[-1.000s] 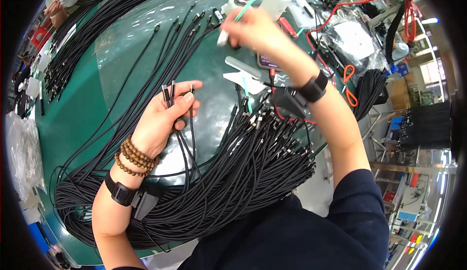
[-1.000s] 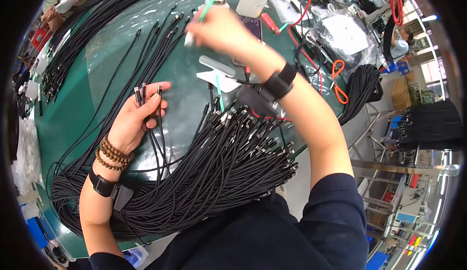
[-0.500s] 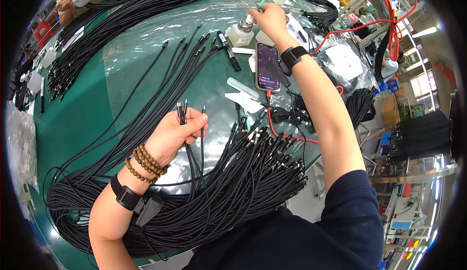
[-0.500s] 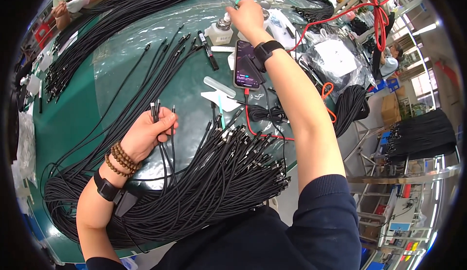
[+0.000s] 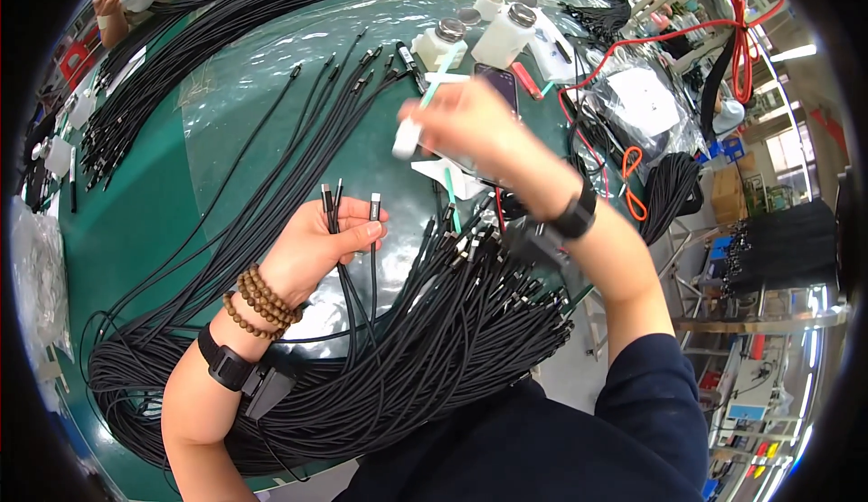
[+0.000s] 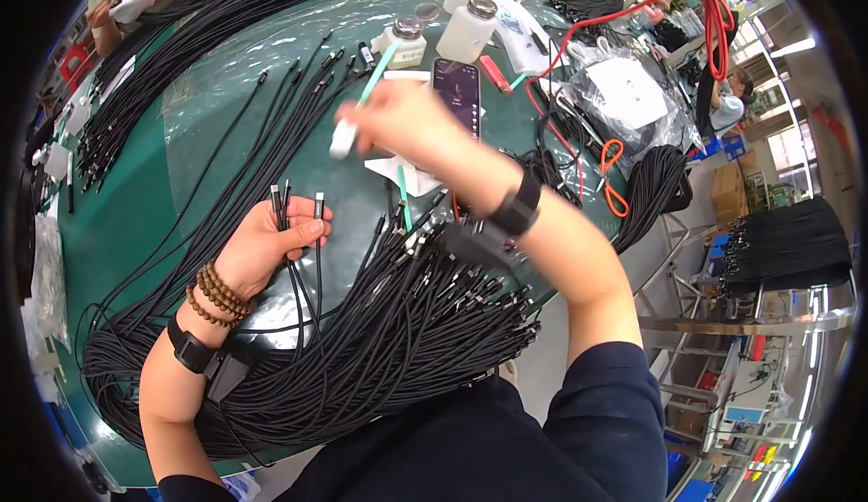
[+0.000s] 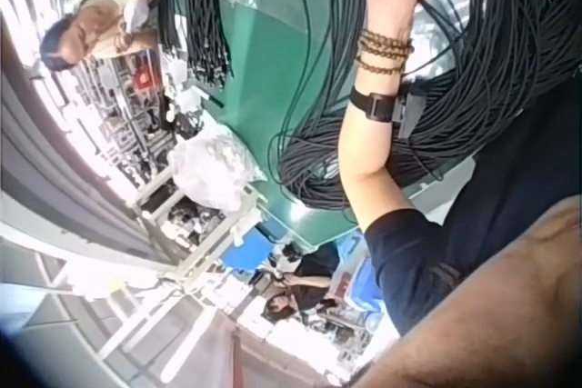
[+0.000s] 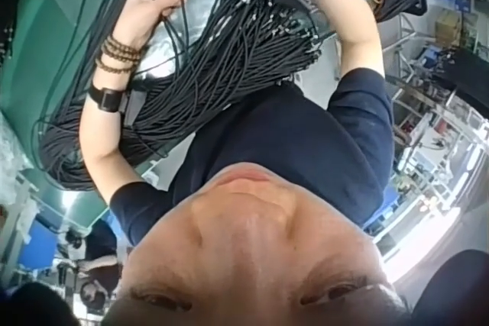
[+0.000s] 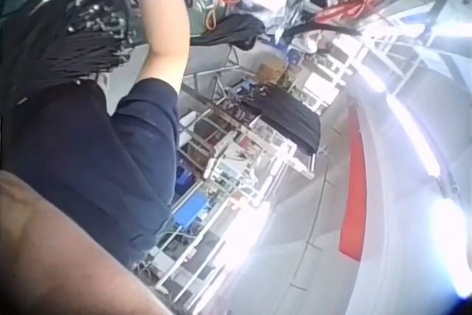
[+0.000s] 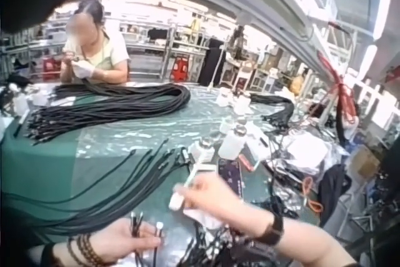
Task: The person cleans the connectors of charging cables by wiping them with a cloth and scraping them with a blade. Each cable is handled individually before being gathered together in one hand.
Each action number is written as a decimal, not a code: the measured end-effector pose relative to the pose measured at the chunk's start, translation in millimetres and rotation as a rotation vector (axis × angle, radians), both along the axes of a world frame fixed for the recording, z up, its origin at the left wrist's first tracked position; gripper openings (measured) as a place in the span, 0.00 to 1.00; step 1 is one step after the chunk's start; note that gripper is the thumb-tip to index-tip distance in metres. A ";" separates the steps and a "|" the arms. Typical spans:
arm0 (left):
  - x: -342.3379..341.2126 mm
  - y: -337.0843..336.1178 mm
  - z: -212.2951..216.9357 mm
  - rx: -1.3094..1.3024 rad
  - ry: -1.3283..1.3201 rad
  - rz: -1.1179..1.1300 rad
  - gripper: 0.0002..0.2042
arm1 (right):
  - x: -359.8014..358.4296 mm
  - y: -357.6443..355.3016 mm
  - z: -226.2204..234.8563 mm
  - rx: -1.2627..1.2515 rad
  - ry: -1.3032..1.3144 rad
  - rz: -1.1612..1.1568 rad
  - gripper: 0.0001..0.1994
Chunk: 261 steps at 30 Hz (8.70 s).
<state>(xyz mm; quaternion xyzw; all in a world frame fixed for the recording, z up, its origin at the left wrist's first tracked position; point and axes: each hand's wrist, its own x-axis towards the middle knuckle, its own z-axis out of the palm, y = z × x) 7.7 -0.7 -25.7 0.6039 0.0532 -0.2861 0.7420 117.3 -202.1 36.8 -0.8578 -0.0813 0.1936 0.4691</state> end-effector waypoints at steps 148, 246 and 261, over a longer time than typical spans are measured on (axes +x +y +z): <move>5.9 -11.4 11.1 0.102 0.058 -0.072 0.11 | -40.1 -5.4 -57.3 0.240 -0.409 0.142 0.09; 5.7 -16.3 25.7 -0.045 0.011 0.024 0.05 | -32.3 -15.1 -44.8 0.323 0.040 0.157 0.09; 2.9 -10.9 27.1 -0.077 -0.080 0.069 0.11 | -51.6 -14.1 -34.8 0.335 -0.231 0.319 0.07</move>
